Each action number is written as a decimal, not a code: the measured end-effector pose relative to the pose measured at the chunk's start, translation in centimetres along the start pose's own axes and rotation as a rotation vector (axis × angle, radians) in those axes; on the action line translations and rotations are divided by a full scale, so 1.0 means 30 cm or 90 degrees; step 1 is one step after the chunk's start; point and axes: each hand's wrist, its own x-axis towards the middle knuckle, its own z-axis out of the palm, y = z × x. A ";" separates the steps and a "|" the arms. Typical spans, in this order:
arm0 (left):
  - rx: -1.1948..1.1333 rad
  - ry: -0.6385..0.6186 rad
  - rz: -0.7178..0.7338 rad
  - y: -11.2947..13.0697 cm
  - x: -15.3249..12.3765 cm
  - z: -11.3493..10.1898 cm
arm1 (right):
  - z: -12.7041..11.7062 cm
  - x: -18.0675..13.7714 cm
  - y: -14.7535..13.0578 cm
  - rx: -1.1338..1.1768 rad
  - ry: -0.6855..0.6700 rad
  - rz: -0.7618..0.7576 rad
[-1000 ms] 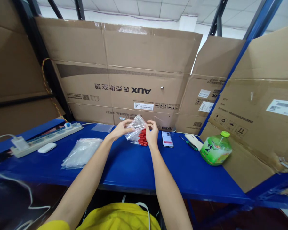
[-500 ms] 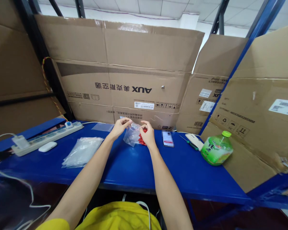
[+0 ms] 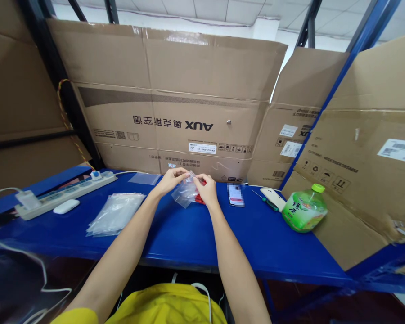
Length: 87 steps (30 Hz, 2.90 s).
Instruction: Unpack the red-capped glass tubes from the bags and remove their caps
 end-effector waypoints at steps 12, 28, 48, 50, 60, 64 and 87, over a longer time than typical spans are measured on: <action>0.033 -0.037 0.044 -0.006 -0.002 0.001 | 0.013 -0.003 -0.009 0.057 -0.032 0.015; 0.077 -0.051 0.031 0.002 -0.011 0.009 | 0.020 -0.003 -0.007 0.099 -0.083 0.004; 0.057 -0.028 0.062 0.001 -0.004 0.001 | 0.012 -0.006 -0.027 0.119 -0.058 0.018; 0.066 -0.003 0.070 0.002 -0.002 -0.003 | 0.013 -0.007 -0.029 0.119 -0.048 0.020; -0.005 0.009 0.050 0.025 -0.007 0.007 | 0.010 -0.009 -0.051 0.115 -0.024 0.016; -0.014 0.004 0.041 0.023 -0.005 0.005 | 0.010 -0.007 -0.052 0.118 -0.017 0.022; 0.046 0.003 0.085 -0.001 0.001 0.035 | 0.015 -0.012 -0.055 0.096 -0.002 0.002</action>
